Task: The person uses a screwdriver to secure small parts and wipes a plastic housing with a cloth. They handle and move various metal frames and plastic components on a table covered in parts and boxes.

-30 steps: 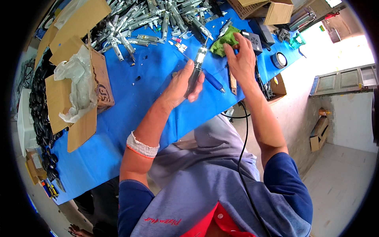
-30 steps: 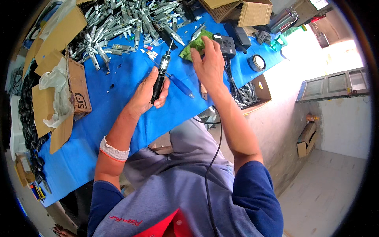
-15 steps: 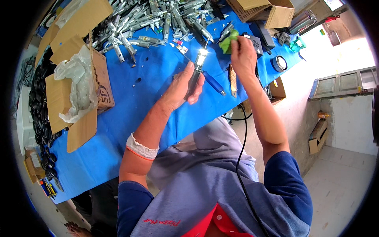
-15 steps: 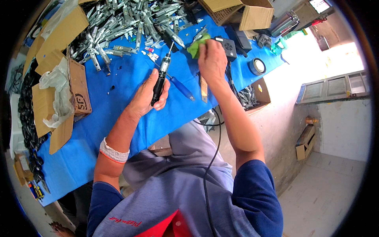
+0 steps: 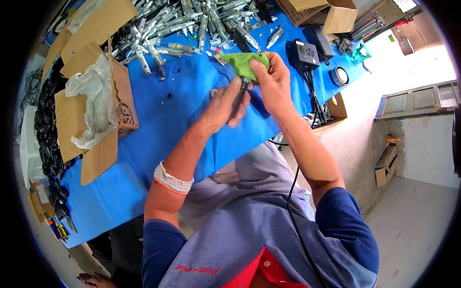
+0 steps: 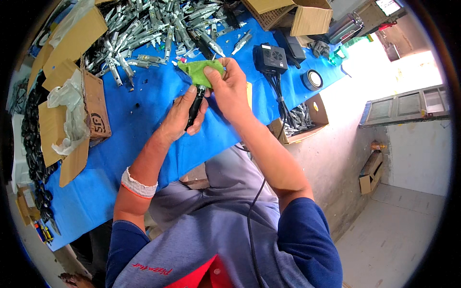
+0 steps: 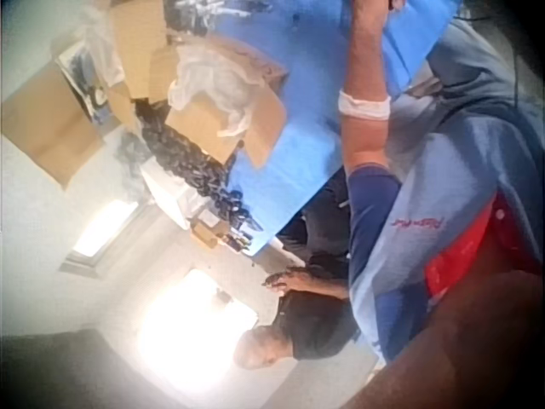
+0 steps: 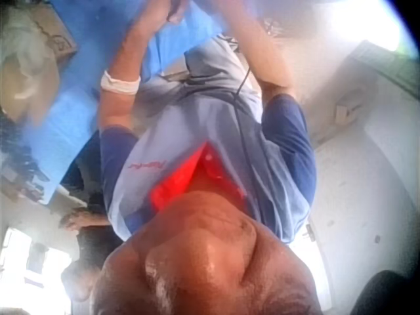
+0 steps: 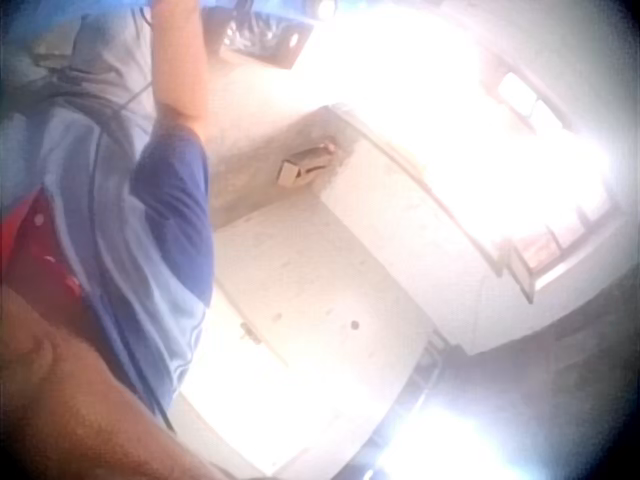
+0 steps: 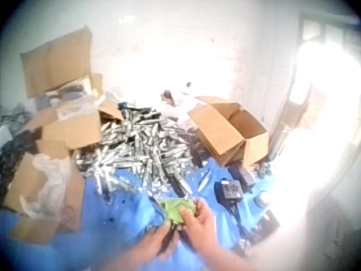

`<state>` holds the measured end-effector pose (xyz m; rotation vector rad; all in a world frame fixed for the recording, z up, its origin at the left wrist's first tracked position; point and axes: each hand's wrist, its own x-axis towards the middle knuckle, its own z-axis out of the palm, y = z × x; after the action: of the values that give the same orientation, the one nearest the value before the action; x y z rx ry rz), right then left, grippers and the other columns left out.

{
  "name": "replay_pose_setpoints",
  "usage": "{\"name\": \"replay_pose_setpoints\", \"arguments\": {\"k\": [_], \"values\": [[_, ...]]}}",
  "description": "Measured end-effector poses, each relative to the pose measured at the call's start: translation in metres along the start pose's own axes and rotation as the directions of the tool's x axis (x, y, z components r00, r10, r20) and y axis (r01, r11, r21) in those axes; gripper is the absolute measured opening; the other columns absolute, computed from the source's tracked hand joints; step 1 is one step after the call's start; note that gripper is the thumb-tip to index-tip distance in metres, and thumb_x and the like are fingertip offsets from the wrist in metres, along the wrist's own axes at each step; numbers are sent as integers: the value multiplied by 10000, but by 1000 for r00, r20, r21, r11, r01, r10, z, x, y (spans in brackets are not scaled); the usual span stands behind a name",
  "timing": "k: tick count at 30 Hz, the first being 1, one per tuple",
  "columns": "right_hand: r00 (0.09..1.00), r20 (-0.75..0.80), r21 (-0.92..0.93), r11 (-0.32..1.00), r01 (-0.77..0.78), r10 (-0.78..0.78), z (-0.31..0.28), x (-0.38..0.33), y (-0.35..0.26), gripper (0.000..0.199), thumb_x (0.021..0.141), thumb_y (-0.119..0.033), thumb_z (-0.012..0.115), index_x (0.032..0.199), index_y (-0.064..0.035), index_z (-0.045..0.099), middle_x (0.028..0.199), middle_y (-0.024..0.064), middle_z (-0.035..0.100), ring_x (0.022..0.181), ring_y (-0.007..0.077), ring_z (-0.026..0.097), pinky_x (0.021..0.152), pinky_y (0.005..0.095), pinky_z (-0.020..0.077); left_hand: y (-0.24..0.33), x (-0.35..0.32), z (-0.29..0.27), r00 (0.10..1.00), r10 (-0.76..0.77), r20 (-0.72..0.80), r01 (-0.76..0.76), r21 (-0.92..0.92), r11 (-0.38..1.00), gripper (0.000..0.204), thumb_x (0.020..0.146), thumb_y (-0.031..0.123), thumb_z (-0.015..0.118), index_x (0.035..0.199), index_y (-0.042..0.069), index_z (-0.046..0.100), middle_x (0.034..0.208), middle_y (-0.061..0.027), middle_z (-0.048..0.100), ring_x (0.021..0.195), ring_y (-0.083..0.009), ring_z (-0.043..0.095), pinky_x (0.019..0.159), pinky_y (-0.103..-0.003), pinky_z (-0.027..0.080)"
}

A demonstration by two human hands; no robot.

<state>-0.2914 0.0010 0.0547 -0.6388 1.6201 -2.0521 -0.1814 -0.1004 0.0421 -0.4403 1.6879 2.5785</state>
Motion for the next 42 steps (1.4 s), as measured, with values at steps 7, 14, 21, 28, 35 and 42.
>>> {"name": "replay_pose_setpoints", "arguments": {"k": [7, 14, 21, 28, 35, 42], "values": [[982, -185, 244, 970, 3, 43, -29, 12, -1, 206, 984, -171, 491, 1089, -1, 540, 983, 93, 648, 766, 137, 626, 589, 246, 521, -8, 3, -9, 999, -27, 42, 33, -146, 989, 566, 975, 576, 321, 785, 77, 512, 480, -6, 408, 341, -83, 353, 331, -240, 292], [996, -85, -103, 995, 9, -18, -21, -9, -21, 317, 938, -166, 577, 1195, 16, 539, 978, 68, 649, 810, 129, 627, 619, 241, 511, -8, 4, -9, 999, 1, 43, 3, -104, 995, 571, 981, 570, 303, 782, 72, 501, 481, -8, 417, 339, -90, 352, 337, -246, 294], [998, -8, -446, 893, 55, -66, 20, -27, -9, 486, 835, -85, 687, 1274, -10, 494, 888, 109, 657, 741, 104, 607, 627, 283, 498, -20, 8, -17, 997, 27, 68, -15, -180, 984, 574, 990, 552, 271, 831, 54, 509, 510, -43, 443, 365, -129, 374, 364, -276, 301], [1000, 19, -210, 978, 14, -10, 8, -11, 4, 386, 879, -132, 653, 1226, 12, 559, 906, 80, 669, 792, 100, 596, 694, 265, 495, -6, 5, -13, 997, 11, 82, 8, -239, 971, 568, 999, 543, 226, 808, 74, 484, 499, -25, 407, 349, -118, 344, 357, -272, 303], [995, 84, -253, 965, 67, -47, 19, -24, 11, 306, 908, -130, 620, 1164, 32, 578, 866, 41, 646, 724, 58, 544, 630, 243, 459, -11, 6, -9, 1000, 10, -3, -11, -201, 980, 582, 990, 570, 214, 808, 86, 481, 492, -12, 396, 345, -108, 343, 356, -265, 309], [972, 161, -6, 985, -173, 172, 2, -13, 9, 245, 947, -145, 555, 1117, 23, 607, 872, 57, 649, 720, 91, 570, 658, 247, 461, -7, 4, -11, 997, 10, 79, 12, -280, 960, 587, 987, 575, 224, 787, 87, 481, 477, -9, 393, 341, -106, 340, 344, -260, 299]]}}
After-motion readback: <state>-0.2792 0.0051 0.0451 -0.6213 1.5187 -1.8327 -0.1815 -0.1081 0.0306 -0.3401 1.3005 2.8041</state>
